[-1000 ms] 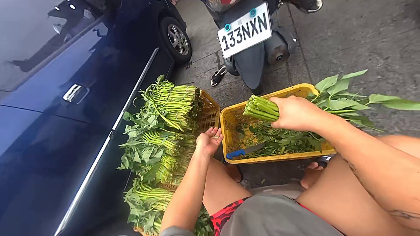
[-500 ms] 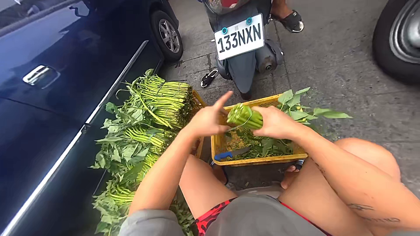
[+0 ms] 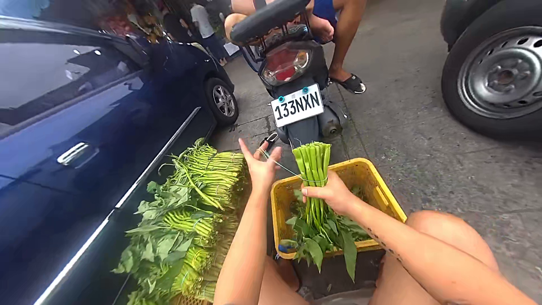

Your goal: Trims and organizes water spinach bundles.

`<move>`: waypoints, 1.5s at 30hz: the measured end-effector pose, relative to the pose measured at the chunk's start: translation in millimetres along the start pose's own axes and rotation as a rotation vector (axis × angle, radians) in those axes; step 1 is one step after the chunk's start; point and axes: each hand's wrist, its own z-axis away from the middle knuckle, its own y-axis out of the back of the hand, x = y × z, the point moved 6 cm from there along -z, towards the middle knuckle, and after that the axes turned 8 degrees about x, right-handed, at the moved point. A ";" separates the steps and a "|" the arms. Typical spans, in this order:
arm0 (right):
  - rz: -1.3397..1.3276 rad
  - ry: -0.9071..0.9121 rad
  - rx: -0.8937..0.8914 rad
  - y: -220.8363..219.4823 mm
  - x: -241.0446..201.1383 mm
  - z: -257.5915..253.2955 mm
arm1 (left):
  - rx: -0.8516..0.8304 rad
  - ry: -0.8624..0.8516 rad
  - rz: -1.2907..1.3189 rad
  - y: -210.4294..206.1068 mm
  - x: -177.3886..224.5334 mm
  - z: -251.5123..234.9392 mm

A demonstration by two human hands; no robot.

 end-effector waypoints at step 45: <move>1.414 -0.138 -0.199 22.8 52.5 -18.6 | -0.481 0.474 -0.418 -39.8 -35.0 28.3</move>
